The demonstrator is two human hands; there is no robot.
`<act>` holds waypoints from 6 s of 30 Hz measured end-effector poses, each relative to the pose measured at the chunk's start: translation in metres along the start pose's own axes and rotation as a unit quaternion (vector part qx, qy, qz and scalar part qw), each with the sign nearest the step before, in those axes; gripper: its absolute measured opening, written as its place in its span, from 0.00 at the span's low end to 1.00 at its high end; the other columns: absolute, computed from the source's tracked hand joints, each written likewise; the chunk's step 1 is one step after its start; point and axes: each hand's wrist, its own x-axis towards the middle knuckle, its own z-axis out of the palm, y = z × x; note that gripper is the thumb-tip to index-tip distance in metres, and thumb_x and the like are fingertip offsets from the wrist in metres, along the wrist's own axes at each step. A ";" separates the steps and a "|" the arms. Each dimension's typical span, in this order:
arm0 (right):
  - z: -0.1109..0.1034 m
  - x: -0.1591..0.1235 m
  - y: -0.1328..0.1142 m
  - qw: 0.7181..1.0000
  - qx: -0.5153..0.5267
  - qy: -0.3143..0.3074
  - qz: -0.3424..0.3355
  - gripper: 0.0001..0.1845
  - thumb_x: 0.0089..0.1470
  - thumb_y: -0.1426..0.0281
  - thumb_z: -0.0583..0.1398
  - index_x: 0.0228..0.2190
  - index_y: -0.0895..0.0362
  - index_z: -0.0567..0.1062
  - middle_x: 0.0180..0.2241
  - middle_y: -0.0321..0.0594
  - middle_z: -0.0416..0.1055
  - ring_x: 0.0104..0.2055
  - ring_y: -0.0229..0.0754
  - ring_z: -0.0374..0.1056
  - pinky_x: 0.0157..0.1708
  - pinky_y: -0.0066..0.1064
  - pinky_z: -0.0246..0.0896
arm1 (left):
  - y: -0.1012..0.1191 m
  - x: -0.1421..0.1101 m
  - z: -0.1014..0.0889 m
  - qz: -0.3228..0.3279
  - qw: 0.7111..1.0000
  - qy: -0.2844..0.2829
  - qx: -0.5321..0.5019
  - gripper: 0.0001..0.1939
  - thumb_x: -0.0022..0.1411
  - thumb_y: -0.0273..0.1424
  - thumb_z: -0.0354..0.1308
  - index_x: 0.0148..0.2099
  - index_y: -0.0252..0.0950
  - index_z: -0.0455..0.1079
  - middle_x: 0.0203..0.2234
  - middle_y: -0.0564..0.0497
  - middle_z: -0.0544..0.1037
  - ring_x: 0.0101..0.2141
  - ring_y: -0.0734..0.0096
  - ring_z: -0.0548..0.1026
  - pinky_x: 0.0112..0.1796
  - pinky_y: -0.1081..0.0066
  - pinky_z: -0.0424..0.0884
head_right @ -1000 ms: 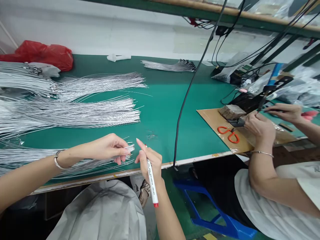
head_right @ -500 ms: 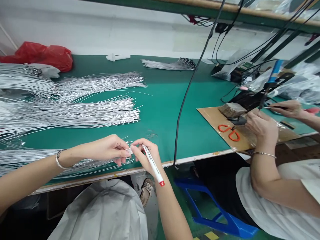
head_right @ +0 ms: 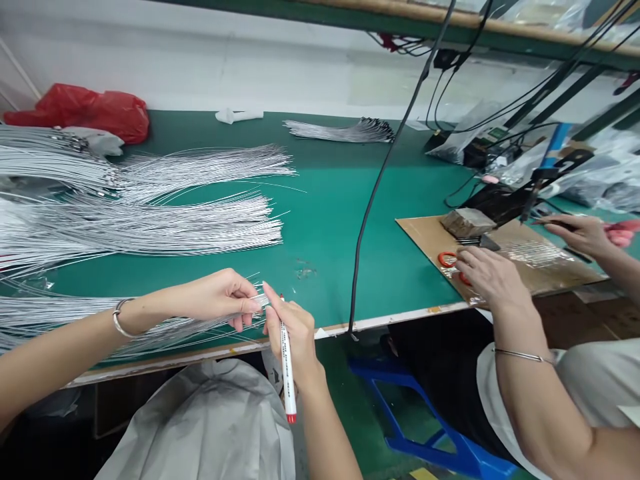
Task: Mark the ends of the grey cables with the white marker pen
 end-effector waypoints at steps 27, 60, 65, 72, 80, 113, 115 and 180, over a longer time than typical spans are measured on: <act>-0.022 0.006 0.057 0.964 0.155 0.070 0.204 0.13 0.52 0.64 0.57 0.20 0.56 0.66 0.18 0.32 0.64 0.20 0.34 0.62 0.21 0.25 0.58 | -0.052 0.073 0.006 -0.120 0.977 -0.157 -0.081 0.12 0.58 0.36 0.56 0.30 0.30 0.67 0.20 0.51 0.74 0.20 0.73 0.73 0.24 0.72 0.71; -0.020 0.000 0.053 0.986 -0.107 0.047 0.116 0.18 0.52 0.71 0.59 0.13 0.58 0.68 0.12 0.30 0.58 0.16 0.30 0.51 0.17 0.25 0.48 | -0.046 0.080 0.004 -0.144 0.968 -0.195 -0.070 0.12 0.61 0.34 0.52 0.29 0.30 0.66 0.22 0.49 0.75 0.23 0.71 0.76 0.26 0.73 0.73; -0.020 -0.002 0.053 0.987 -0.106 0.041 0.110 0.18 0.52 0.72 0.59 0.13 0.58 0.67 0.12 0.30 0.57 0.16 0.29 0.51 0.17 0.25 0.47 | -0.050 0.081 0.005 -0.124 0.971 -0.193 -0.068 0.12 0.63 0.31 0.50 0.29 0.30 0.67 0.22 0.50 0.75 0.22 0.71 0.76 0.26 0.72 0.73; -0.021 -0.003 0.054 0.987 -0.113 0.036 0.111 0.19 0.53 0.71 0.58 0.12 0.58 0.67 0.12 0.30 0.58 0.15 0.30 0.52 0.17 0.25 0.47 | -0.055 0.081 0.007 -0.112 0.973 -0.192 -0.068 0.11 0.62 0.31 0.52 0.29 0.31 0.68 0.21 0.50 0.76 0.22 0.72 0.75 0.26 0.73 0.73; -0.022 -0.002 0.052 0.988 -0.110 0.032 0.099 0.20 0.52 0.72 0.57 0.11 0.58 0.63 0.11 0.28 0.51 0.15 0.29 0.47 0.16 0.25 0.45 | -0.054 0.080 0.007 -0.112 0.973 -0.189 -0.076 0.11 0.61 0.32 0.53 0.29 0.31 0.68 0.21 0.51 0.76 0.22 0.73 0.75 0.25 0.73 0.73; -0.023 -0.003 0.063 0.944 0.167 0.190 0.213 0.23 0.57 0.52 0.49 0.34 0.56 0.73 0.12 0.31 0.64 0.11 0.33 0.55 0.13 0.25 0.50 | -0.036 0.074 -0.001 -0.120 0.982 -0.132 -0.057 0.11 0.58 0.34 0.56 0.29 0.31 0.67 0.21 0.51 0.74 0.20 0.73 0.74 0.23 0.74 0.70; -0.024 0.000 0.060 0.929 0.221 0.199 0.220 0.27 0.58 0.50 0.45 0.38 0.56 0.72 0.12 0.31 0.65 0.09 0.33 0.53 0.12 0.25 0.48 | -0.023 0.068 -0.007 -0.099 0.989 -0.104 -0.034 0.11 0.59 0.34 0.55 0.29 0.31 0.67 0.22 0.50 0.75 0.21 0.74 0.74 0.24 0.75 0.70; 0.048 0.061 -0.076 0.986 0.101 -0.084 0.099 0.22 0.57 0.54 0.49 0.22 0.57 0.66 0.12 0.33 0.62 0.13 0.35 0.60 0.15 0.24 0.54 | 0.067 -0.039 -0.031 0.236 0.906 0.326 -0.127 0.08 0.53 0.33 0.63 0.29 0.32 0.74 0.24 0.51 0.75 0.26 0.79 0.71 0.27 0.78 0.68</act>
